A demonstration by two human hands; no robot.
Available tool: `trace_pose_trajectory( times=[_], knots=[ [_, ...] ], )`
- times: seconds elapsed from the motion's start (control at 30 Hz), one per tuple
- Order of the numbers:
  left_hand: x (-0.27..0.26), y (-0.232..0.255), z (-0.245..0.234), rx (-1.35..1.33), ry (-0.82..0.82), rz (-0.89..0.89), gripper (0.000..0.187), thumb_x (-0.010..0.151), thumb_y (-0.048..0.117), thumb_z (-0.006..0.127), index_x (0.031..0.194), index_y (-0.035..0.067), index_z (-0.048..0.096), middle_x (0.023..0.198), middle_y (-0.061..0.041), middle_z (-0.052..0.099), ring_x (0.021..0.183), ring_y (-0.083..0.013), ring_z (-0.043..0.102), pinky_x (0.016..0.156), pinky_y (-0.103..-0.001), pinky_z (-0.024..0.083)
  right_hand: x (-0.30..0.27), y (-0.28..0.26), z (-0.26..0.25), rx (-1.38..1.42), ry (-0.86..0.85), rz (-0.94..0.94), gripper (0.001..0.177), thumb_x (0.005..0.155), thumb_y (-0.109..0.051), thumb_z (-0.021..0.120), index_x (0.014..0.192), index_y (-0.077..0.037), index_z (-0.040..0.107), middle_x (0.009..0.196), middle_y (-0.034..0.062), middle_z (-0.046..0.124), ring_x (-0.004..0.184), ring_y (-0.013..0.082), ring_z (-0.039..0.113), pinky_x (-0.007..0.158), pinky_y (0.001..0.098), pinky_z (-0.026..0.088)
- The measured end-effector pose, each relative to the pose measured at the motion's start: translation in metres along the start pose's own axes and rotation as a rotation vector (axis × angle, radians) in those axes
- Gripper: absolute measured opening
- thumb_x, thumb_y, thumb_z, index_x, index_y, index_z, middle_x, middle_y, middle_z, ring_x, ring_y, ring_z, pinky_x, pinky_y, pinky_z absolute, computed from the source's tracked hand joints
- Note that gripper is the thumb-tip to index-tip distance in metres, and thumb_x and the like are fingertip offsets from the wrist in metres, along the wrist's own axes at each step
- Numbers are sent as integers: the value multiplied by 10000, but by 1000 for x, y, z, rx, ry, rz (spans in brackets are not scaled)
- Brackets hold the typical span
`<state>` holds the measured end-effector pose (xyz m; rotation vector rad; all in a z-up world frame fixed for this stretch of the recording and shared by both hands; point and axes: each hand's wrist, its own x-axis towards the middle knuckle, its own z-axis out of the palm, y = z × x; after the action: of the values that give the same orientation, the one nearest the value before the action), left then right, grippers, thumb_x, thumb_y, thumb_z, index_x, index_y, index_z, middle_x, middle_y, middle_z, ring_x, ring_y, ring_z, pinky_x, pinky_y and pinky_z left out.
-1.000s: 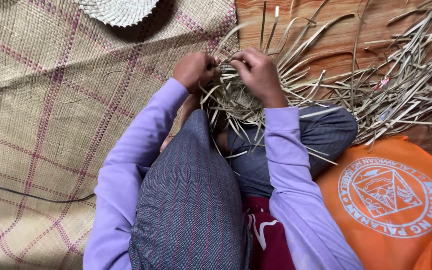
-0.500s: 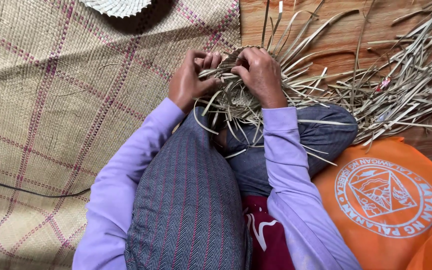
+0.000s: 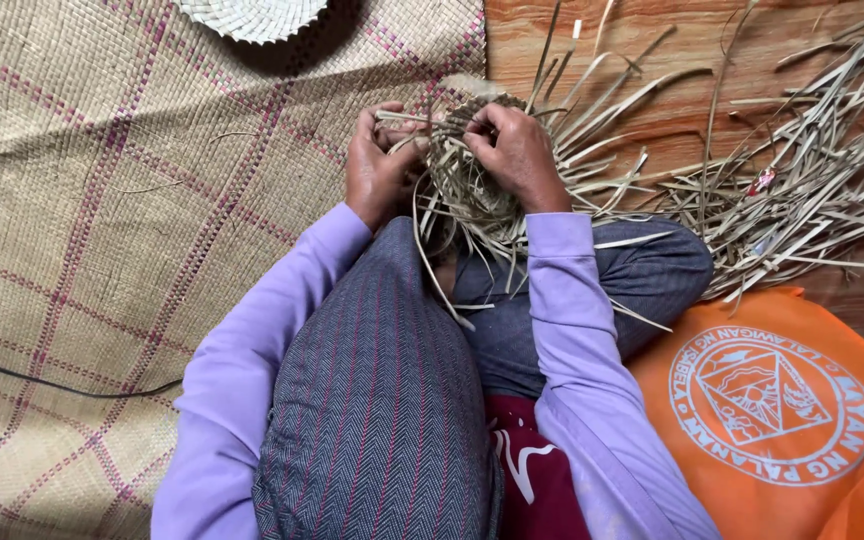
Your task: Weaving the sides of a small basket using dried plant fibers while sitting on a floor mat.
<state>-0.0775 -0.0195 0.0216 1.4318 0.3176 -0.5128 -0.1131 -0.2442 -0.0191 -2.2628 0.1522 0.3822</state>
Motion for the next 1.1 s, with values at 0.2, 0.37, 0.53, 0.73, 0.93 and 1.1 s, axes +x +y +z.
trace_pose_trajectory(
  times=[0.2, 0.37, 0.53, 0.73, 0.93, 1.1],
  knots=[
    [2, 11, 9, 698, -132, -70, 504, 844, 667, 811, 1117, 244, 788, 1041, -18, 807, 1063, -283, 752, 960, -426, 572, -4, -17, -10, 99, 15, 48, 145, 935, -291, 796, 984, -165, 742, 877, 98, 734, 916, 338, 717, 809, 481, 563],
    [12, -12, 13, 848, 8, -11, 369, 887, 640, 744, 1015, 300, 811, 931, 11, 800, 960, -300, 757, 875, -455, 602, -4, -20, -13, 61, 12, 15, 107, 964, -256, 768, 983, -157, 733, 901, 109, 724, 956, 359, 698, 837, 498, 557],
    [9, -15, 19, 798, 122, -79, 356, 862, 624, 773, 1024, 310, 826, 921, -5, 808, 983, -332, 747, 886, -481, 607, -7, -11, -26, -103, 3, -40, 100, 965, -216, 781, 976, -133, 726, 920, 123, 697, 975, 378, 671, 860, 519, 552],
    [11, -22, 16, 715, 145, -52, 310, 842, 570, 825, 993, 299, 835, 896, -13, 807, 968, -349, 747, 858, -473, 609, -20, 43, -42, -284, -24, 111, 101, 945, -226, 808, 956, -144, 750, 953, 78, 638, 1028, 350, 603, 874, 516, 536],
    [3, -2, 19, 626, 104, -35, 219, 869, 474, 806, 1008, 306, 821, 966, 15, 814, 1018, -296, 756, 897, -432, 601, -45, 73, -65, -319, -58, 547, 180, 893, -384, 823, 899, -210, 776, 958, 79, 698, 1073, 398, 617, 885, 580, 533],
    [1, 6, 16, 676, 54, -23, 224, 878, 455, 788, 1046, 307, 806, 999, -4, 811, 1035, -316, 744, 906, -461, 603, -38, 43, -79, -349, 474, 285, 282, 883, -64, 865, 1110, -139, 717, 1069, 53, 519, 1070, 307, 531, 914, 454, 492]
  ],
)
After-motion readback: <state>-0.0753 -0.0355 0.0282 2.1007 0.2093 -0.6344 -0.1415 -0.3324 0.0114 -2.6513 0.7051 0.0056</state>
